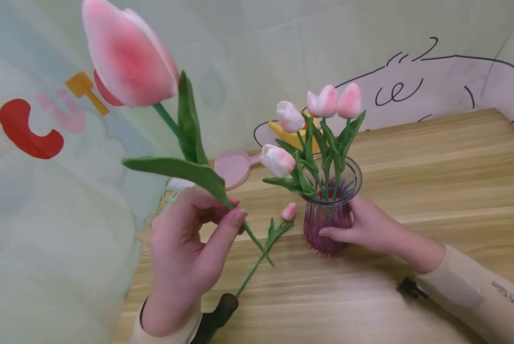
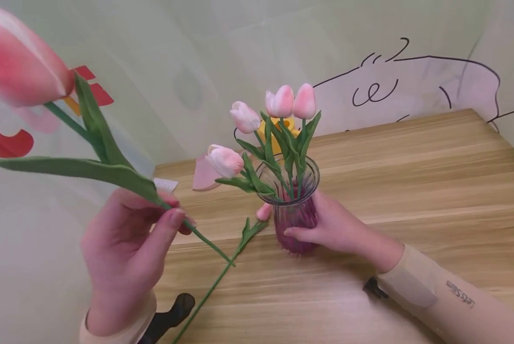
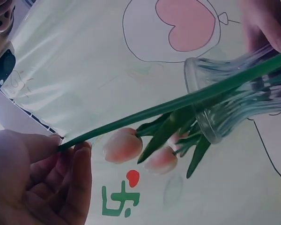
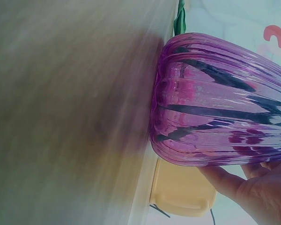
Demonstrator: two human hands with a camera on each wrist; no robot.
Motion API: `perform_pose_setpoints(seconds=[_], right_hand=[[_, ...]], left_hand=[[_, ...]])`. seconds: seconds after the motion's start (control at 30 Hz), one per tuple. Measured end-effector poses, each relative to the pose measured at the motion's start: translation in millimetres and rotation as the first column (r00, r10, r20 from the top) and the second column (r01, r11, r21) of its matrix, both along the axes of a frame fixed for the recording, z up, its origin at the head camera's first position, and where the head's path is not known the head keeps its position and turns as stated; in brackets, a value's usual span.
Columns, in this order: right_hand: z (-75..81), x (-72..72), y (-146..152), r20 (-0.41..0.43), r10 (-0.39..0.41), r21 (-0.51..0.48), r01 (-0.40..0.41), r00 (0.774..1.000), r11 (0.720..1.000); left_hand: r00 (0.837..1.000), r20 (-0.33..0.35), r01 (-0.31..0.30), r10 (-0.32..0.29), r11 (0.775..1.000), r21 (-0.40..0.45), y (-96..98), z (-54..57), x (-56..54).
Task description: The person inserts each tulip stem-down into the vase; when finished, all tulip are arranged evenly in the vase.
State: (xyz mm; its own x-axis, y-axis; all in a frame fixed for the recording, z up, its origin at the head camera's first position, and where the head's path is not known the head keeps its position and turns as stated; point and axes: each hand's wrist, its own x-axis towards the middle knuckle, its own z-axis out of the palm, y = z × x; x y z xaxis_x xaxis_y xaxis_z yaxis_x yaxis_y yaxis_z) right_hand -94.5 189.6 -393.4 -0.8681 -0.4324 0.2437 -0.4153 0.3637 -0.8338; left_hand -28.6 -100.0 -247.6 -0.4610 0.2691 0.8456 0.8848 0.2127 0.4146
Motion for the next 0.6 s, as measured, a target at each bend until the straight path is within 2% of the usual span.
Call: perform_pose_setpoints(seconds=[0.1, 0.37, 0.6], right_hand=[[-1.0, 0.1, 1, 0.007, -0.005, 0.004, 0.005, 1.000, 1.000], [-0.9, -0.4, 1, -0.002, 0.007, -0.007, -0.007, 1.000, 1.000], [-2.0, -0.3, 1, -0.020, 0.010, -0.009, -0.011, 1.000, 1.000]], left_hand=[[0.998, -0.043, 0.039, -0.037, 0.999, 0.038, 8.3, 4.2, -1.9], [0.993, -0.112, 0.043, -0.026, 0.988, 0.150, 20.3, 17.0, -5.5], [0.966, -0.256, 0.099, -0.024, 0.953, 0.285, 38.7, 29.8, -14.1]])
